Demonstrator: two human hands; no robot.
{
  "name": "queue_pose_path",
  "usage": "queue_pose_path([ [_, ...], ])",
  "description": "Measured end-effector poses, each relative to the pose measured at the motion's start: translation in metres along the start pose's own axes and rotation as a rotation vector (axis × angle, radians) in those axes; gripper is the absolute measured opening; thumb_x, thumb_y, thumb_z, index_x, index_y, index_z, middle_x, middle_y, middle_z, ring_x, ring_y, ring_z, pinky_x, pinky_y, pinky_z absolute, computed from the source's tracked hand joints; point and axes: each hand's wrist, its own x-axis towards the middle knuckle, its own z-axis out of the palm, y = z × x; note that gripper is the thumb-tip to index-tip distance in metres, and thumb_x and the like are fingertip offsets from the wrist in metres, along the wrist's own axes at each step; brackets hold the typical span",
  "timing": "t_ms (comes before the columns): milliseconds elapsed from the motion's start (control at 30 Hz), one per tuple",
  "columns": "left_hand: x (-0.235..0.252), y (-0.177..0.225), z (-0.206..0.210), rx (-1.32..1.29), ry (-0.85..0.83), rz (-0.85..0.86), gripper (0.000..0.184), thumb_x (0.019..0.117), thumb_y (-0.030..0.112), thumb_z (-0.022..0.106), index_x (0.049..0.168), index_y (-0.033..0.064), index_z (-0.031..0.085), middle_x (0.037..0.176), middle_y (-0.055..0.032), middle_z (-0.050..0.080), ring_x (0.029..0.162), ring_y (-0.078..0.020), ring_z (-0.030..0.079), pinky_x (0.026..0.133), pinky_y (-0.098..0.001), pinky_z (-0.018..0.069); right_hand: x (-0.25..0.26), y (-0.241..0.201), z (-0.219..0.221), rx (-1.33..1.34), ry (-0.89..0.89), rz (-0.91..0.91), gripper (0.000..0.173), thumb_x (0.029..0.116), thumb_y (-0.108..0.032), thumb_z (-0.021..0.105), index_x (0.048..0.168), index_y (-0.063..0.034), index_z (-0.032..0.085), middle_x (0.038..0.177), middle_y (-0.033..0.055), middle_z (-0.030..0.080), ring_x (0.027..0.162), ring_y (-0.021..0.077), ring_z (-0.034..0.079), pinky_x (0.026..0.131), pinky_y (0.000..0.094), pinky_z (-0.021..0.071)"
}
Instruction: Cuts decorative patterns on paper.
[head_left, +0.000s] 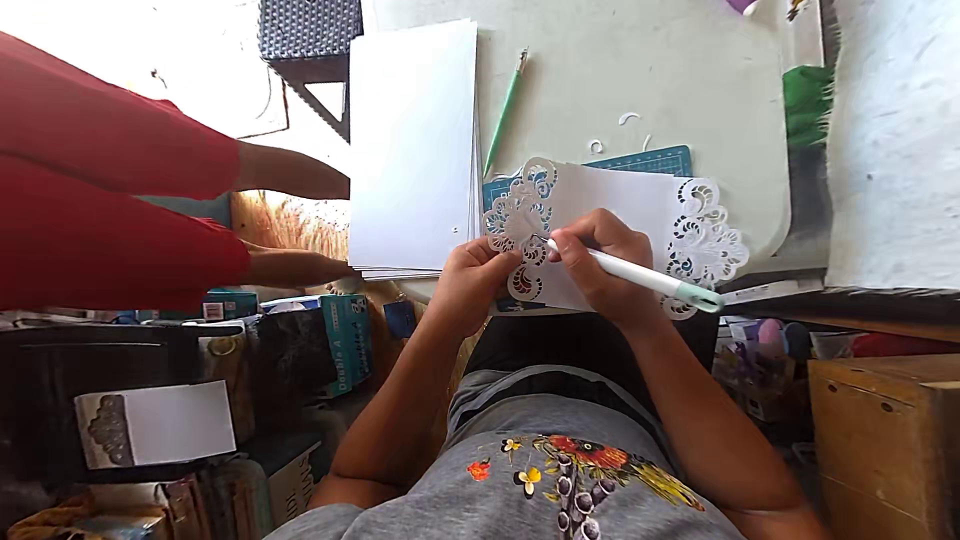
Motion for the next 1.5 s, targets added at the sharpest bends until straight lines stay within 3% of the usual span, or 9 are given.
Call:
queue_pose_path([
  [367, -0.0005, 0.0004, 0.0017, 0.014, 0.022, 0.004, 0.018, 0.1042, 0.002, 0.048, 0.101, 0.0094, 0.065, 0.084, 0.0024, 0.073, 0.071, -0.0047, 0.07, 0.066, -0.0223, 0.0604, 0.0001, 0.0002, 0.0004, -0.017, 0.008, -0.012, 0.013, 0.0978, -0.005, 0.058, 0.092, 0.0048, 0.065, 0.08, 0.0031, 0.068, 0.07, -0.0033, 0.061, 0.064, 0.0119, 0.0504],
  [500, -0.0005, 0.0008, 0.0013, -0.012, 0.005, 0.01, 0.019, 0.1039, 0.001, 0.047, 0.103, 0.0084, 0.065, 0.086, 0.001, 0.073, 0.072, -0.0052, 0.07, 0.067, -0.0223, 0.0605, 0.0006, 0.0002, 0.0015, -0.075, -0.018, -0.014, 0.015, 0.0977, -0.007, 0.06, 0.091, 0.0037, 0.067, 0.078, 0.0048, 0.07, 0.07, -0.0007, 0.061, 0.065, 0.0161, 0.0467],
  [767, -0.001, 0.0018, 0.0028, -0.052, 0.029, 0.007, 0.016, 0.1028, -0.001, 0.05, 0.103, 0.0091, 0.063, 0.086, 0.0002, 0.074, 0.073, -0.006, 0.072, 0.068, -0.0231, 0.0614, -0.0012, -0.0045, -0.0028, 0.043, 0.095, 0.081, 0.011, 0.0984, -0.003, 0.054, 0.09, -0.0011, 0.061, 0.079, -0.0027, 0.066, 0.068, -0.0038, 0.062, 0.062, 0.0129, 0.0529],
  [1200, -0.0026, 0.0008, 0.004, -0.037, 0.049, 0.038, 0.016, 0.1007, -0.002, 0.055, 0.11, 0.0103, 0.06, 0.092, 0.0008, 0.074, 0.079, -0.0066, 0.072, 0.071, -0.0238, 0.0616, -0.0009, -0.0023, -0.0019, 0.021, 0.022, 0.052, 0.013, 0.0971, -0.004, 0.057, 0.088, 0.0012, 0.063, 0.076, -0.0013, 0.065, 0.067, -0.0053, 0.06, 0.061, 0.0109, 0.0495],
  [1367, -0.002, 0.001, 0.0037, -0.052, 0.041, 0.021, 0.015, 0.1009, 0.0, 0.056, 0.108, 0.0096, 0.065, 0.091, 0.001, 0.075, 0.079, -0.0061, 0.072, 0.071, -0.024, 0.0616, -0.0009, -0.0032, -0.003, 0.047, 0.088, 0.084, 0.012, 0.0985, -0.004, 0.053, 0.089, -0.0013, 0.061, 0.077, -0.0033, 0.067, 0.066, -0.0048, 0.061, 0.059, 0.0123, 0.0508],
  [1500, -0.0043, 0.0053, 0.0033, -0.091, 0.026, -0.01, 0.014, 0.1007, 0.001, 0.056, 0.1, 0.0089, 0.068, 0.089, -0.0003, 0.075, 0.078, -0.007, 0.072, 0.072, -0.0248, 0.0617, -0.0009, -0.0032, -0.0029, 0.094, 0.115, 0.085, 0.012, 0.0992, -0.003, 0.053, 0.09, -0.0029, 0.061, 0.078, -0.0048, 0.066, 0.068, -0.004, 0.063, 0.06, 0.0129, 0.0526],
])
